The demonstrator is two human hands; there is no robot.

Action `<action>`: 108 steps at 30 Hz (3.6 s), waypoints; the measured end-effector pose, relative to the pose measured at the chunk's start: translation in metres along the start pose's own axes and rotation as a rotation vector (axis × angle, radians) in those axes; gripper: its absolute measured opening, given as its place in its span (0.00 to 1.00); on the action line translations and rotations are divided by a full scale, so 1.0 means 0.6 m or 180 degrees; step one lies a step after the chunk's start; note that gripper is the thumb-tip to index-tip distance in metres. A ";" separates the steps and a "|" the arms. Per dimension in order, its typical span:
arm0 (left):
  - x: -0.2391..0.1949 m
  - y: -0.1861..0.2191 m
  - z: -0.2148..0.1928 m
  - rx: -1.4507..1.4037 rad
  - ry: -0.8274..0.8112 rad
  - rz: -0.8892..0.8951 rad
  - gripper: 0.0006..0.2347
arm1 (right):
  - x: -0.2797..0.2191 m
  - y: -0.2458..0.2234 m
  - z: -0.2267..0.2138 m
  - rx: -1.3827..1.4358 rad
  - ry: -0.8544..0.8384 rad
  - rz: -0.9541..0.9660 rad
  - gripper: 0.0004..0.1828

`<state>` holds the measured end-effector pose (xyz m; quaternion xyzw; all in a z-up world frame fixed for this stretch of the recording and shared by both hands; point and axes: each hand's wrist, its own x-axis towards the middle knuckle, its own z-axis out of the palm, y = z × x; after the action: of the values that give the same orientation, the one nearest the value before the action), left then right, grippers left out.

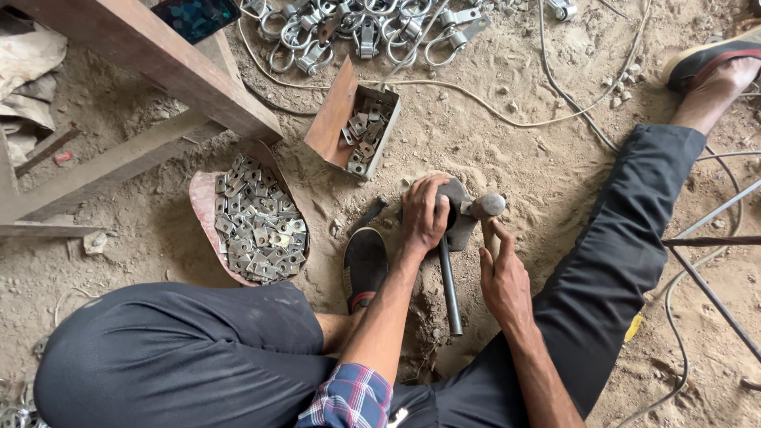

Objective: The person sits on a dirt floor and uses a hammer to strike metal brackets against a heavy metal base, straightening the parts and placing them into a pile.

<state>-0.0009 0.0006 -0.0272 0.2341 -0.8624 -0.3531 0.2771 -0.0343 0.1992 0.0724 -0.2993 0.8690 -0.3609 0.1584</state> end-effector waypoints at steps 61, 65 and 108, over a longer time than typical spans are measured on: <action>0.008 0.047 -0.045 -0.0170 0.0100 -0.0126 0.22 | 0.012 -0.022 0.006 -0.0052 -0.0153 -0.0093 0.26; 0.012 0.048 -0.043 -0.0170 0.0063 -0.0080 0.23 | 0.010 -0.013 0.011 -0.0113 -0.0130 -0.0023 0.26; 0.011 0.053 -0.039 -0.0150 0.0127 -0.0231 0.21 | -0.008 -0.007 0.015 -0.0399 -0.0004 -0.0137 0.29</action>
<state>0.0029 0.0059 0.0125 0.2656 -0.8391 -0.3783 0.2866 -0.0246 0.1952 0.0694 -0.3275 0.8831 -0.3089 0.1321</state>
